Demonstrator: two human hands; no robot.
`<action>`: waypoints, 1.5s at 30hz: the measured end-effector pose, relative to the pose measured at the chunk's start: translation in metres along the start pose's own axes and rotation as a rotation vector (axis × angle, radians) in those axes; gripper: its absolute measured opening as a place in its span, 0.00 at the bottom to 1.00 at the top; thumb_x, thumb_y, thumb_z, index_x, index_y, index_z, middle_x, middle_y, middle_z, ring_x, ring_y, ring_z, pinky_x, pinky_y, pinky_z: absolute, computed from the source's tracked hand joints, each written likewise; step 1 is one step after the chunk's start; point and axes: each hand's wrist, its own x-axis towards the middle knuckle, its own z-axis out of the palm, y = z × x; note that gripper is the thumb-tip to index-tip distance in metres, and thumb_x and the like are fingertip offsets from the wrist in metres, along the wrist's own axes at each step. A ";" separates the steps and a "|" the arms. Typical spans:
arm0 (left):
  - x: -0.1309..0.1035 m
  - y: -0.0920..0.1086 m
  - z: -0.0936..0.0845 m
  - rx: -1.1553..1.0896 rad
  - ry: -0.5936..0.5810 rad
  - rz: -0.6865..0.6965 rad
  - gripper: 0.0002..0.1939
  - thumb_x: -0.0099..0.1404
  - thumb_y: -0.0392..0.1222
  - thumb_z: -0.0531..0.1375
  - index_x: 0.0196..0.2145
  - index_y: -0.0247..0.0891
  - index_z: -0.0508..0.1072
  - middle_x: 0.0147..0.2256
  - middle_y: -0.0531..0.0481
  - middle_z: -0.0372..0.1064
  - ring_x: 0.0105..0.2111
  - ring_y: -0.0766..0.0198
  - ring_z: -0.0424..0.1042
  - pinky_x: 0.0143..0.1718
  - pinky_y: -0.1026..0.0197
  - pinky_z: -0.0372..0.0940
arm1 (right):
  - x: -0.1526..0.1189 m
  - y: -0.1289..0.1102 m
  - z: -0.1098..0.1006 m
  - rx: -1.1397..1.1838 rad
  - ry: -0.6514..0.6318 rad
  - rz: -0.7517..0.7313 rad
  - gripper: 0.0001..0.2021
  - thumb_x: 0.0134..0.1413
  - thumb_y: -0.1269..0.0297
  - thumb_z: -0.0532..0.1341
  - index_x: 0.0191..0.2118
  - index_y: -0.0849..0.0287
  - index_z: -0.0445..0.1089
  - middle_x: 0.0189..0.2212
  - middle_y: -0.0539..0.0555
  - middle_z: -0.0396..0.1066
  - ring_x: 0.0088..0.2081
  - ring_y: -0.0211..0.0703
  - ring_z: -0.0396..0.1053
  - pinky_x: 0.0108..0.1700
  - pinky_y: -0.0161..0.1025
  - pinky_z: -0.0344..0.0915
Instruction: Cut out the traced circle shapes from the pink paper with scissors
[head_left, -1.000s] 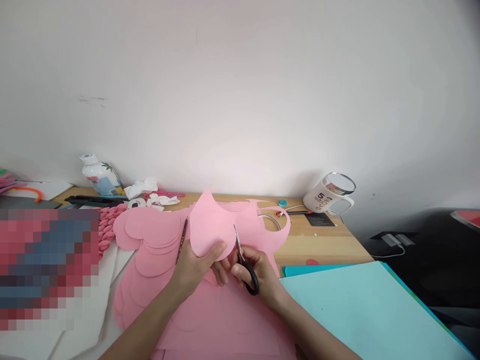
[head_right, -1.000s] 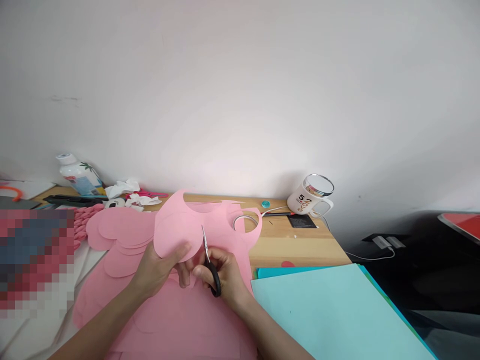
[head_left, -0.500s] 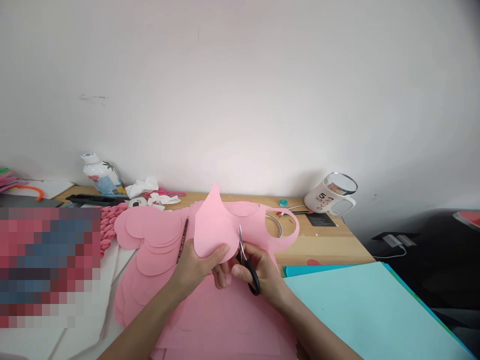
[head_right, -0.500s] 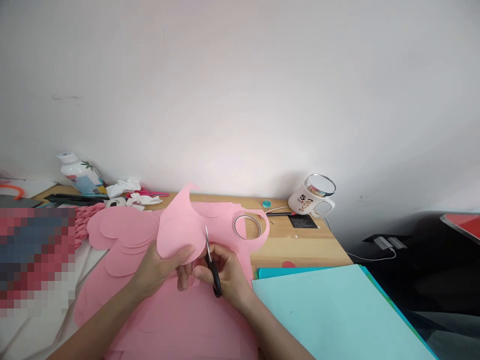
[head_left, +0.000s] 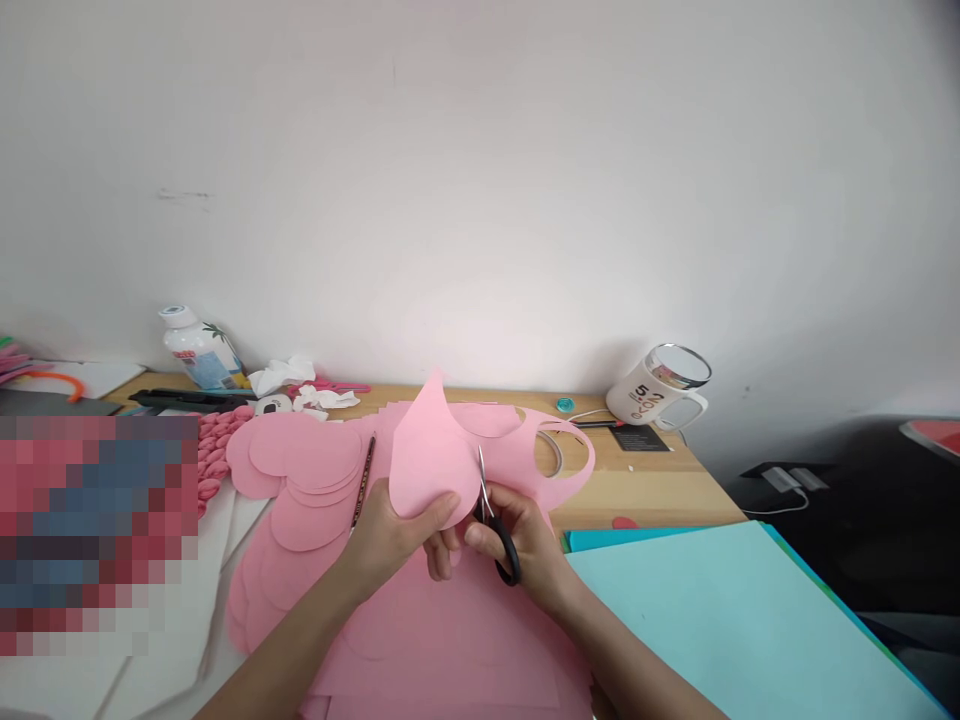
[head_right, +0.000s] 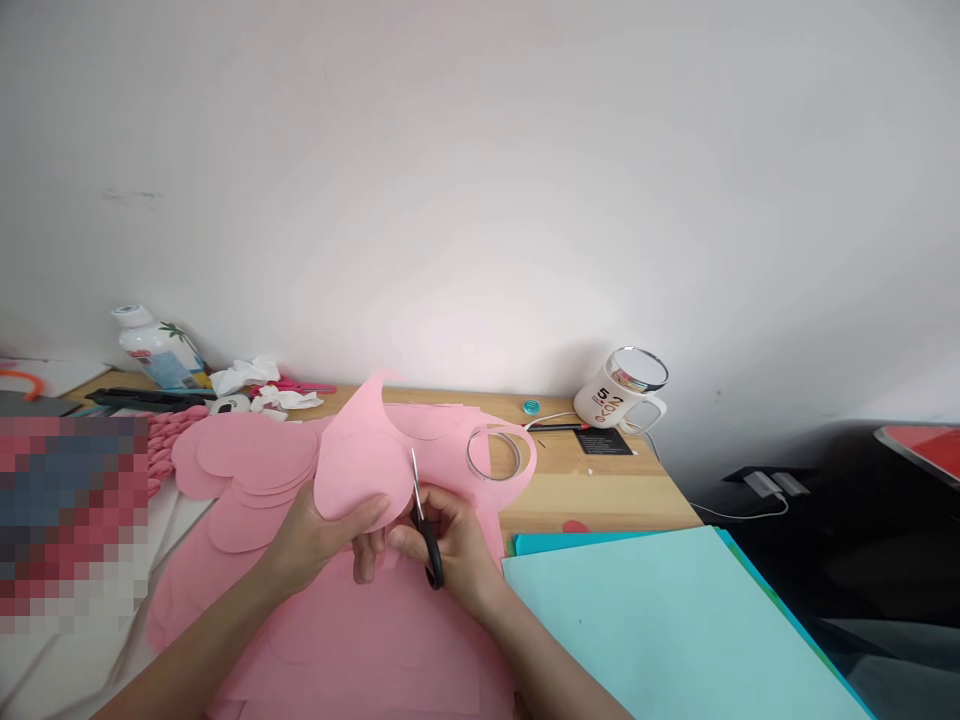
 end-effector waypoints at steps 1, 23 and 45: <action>0.000 0.001 0.000 -0.002 -0.014 -0.005 0.16 0.56 0.44 0.61 0.16 0.32 0.71 0.12 0.50 0.67 0.11 0.63 0.67 0.16 0.61 0.64 | 0.000 -0.001 0.000 0.006 -0.006 -0.005 0.20 0.42 0.47 0.65 0.27 0.60 0.65 0.21 0.48 0.61 0.24 0.38 0.57 0.28 0.36 0.57; 0.002 -0.002 -0.005 -0.017 -0.049 -0.002 0.19 0.58 0.47 0.60 0.16 0.31 0.71 0.11 0.48 0.67 0.12 0.63 0.67 0.17 0.61 0.64 | 0.000 -0.001 -0.001 -0.072 0.021 0.016 0.22 0.41 0.44 0.64 0.24 0.59 0.61 0.17 0.46 0.56 0.20 0.34 0.52 0.23 0.33 0.50; 0.006 -0.007 -0.007 -0.025 -0.031 0.000 0.20 0.58 0.48 0.59 0.16 0.31 0.70 0.12 0.48 0.67 0.11 0.63 0.67 0.16 0.62 0.63 | 0.001 0.002 -0.003 -0.050 0.027 0.015 0.19 0.44 0.50 0.64 0.24 0.59 0.59 0.17 0.45 0.55 0.19 0.33 0.51 0.21 0.32 0.48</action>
